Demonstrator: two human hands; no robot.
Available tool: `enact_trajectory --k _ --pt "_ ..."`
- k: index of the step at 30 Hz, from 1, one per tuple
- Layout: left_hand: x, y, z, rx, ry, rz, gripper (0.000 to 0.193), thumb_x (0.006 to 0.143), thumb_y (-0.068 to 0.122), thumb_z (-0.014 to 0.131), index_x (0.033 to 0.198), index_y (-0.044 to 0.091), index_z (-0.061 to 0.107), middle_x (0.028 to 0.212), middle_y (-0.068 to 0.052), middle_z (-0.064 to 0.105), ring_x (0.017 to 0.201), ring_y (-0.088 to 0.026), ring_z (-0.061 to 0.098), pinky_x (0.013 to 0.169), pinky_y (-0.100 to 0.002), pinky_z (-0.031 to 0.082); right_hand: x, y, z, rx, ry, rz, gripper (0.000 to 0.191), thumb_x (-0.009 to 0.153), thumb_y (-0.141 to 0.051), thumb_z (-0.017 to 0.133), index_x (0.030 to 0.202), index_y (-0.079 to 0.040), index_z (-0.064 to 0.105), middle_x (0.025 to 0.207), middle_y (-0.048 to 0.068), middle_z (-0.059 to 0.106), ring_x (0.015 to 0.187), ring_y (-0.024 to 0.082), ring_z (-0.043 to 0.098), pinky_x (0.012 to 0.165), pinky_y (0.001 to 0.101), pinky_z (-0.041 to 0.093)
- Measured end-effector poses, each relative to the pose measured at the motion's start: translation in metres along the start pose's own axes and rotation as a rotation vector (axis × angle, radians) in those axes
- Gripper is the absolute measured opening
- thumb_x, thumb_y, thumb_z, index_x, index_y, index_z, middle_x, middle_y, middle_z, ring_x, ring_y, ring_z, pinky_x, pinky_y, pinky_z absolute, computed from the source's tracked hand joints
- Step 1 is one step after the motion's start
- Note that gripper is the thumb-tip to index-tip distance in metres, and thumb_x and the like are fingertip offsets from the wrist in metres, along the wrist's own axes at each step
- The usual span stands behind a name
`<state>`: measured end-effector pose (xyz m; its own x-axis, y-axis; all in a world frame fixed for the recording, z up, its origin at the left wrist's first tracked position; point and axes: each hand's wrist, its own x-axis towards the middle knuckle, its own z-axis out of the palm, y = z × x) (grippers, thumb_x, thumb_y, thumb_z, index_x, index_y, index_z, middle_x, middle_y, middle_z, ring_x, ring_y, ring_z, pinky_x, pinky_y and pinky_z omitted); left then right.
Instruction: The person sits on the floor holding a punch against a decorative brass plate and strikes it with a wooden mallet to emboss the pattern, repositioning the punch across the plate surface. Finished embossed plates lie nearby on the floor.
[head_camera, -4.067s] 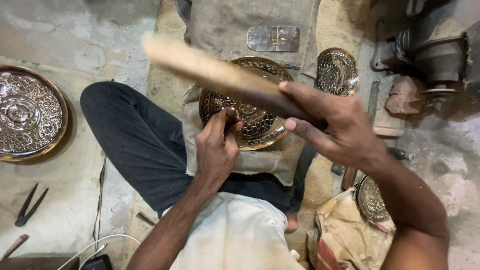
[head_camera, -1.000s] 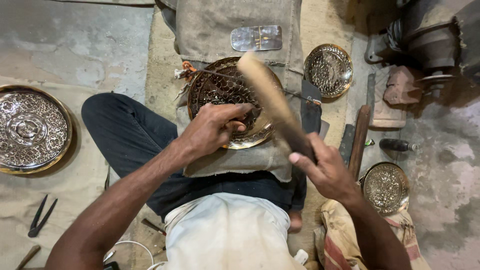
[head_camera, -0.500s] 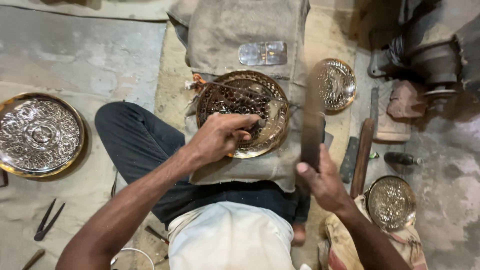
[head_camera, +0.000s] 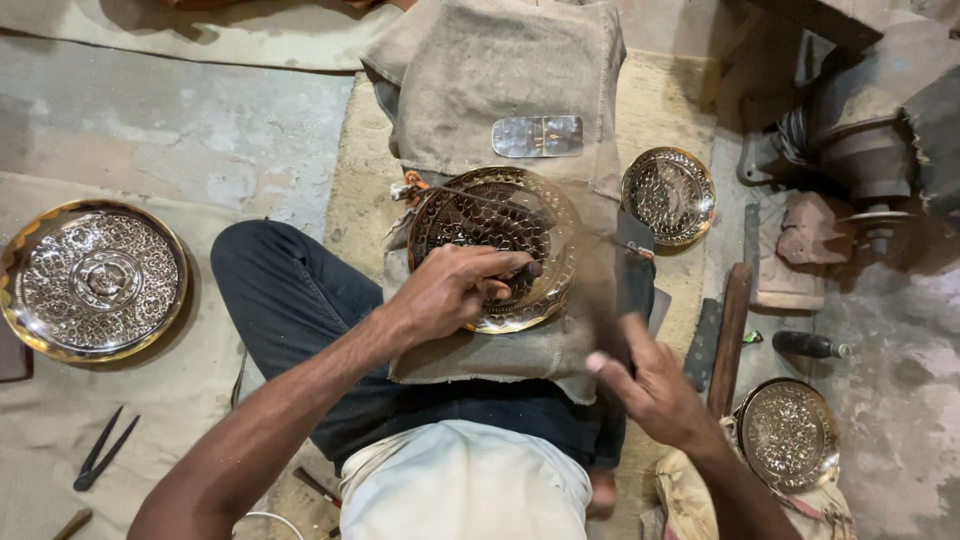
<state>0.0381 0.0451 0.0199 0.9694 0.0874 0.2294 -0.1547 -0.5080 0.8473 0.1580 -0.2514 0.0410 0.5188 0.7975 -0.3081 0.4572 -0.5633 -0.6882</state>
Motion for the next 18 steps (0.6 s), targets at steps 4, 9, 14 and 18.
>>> enact_trajectory --k 4,9,14,18 --pt "0.001 -0.001 -0.002 0.016 -0.011 0.029 0.057 0.075 -0.008 0.068 0.131 0.006 0.066 0.109 -0.015 0.075 0.096 -0.032 0.074 0.082 -0.041 0.061 -0.004 0.004 0.008 0.243 0.126 -0.023 0.048 0.095 -0.049 0.057 0.109 -0.003 0.056 0.064 0.005 0.053 0.054 0.016 0.053 0.048 0.0335 0.047" --pt "0.000 -0.001 -0.005 0.021 -0.023 0.020 0.057 0.073 -0.008 0.066 0.129 0.006 0.067 0.107 -0.015 0.074 0.096 -0.033 0.074 0.084 -0.041 0.061 -0.009 0.012 0.011 0.172 0.084 0.074 0.053 0.091 -0.051 0.059 0.110 -0.001 0.058 0.064 0.008 0.058 0.056 0.019 0.056 0.052 0.0378 0.047" --pt "0.000 0.001 -0.005 0.028 -0.042 -0.012 0.050 0.077 -0.006 0.069 0.125 0.006 0.069 0.106 -0.014 0.074 0.094 -0.032 0.074 0.081 -0.042 0.060 -0.011 0.008 0.013 0.041 0.176 -0.082 0.056 0.100 -0.047 0.057 0.122 0.004 0.054 0.085 0.022 0.053 0.081 0.029 0.054 0.067 0.0418 0.045" --pt "0.001 0.003 -0.006 0.041 -0.020 0.009 0.048 0.077 -0.004 0.070 0.124 0.006 0.069 0.106 -0.014 0.075 0.095 -0.032 0.074 0.081 -0.042 0.060 -0.013 -0.005 0.010 0.059 -0.059 0.021 0.047 0.095 -0.047 0.063 0.112 -0.003 0.061 0.070 0.006 0.059 0.066 0.016 0.063 0.061 0.0322 0.051"
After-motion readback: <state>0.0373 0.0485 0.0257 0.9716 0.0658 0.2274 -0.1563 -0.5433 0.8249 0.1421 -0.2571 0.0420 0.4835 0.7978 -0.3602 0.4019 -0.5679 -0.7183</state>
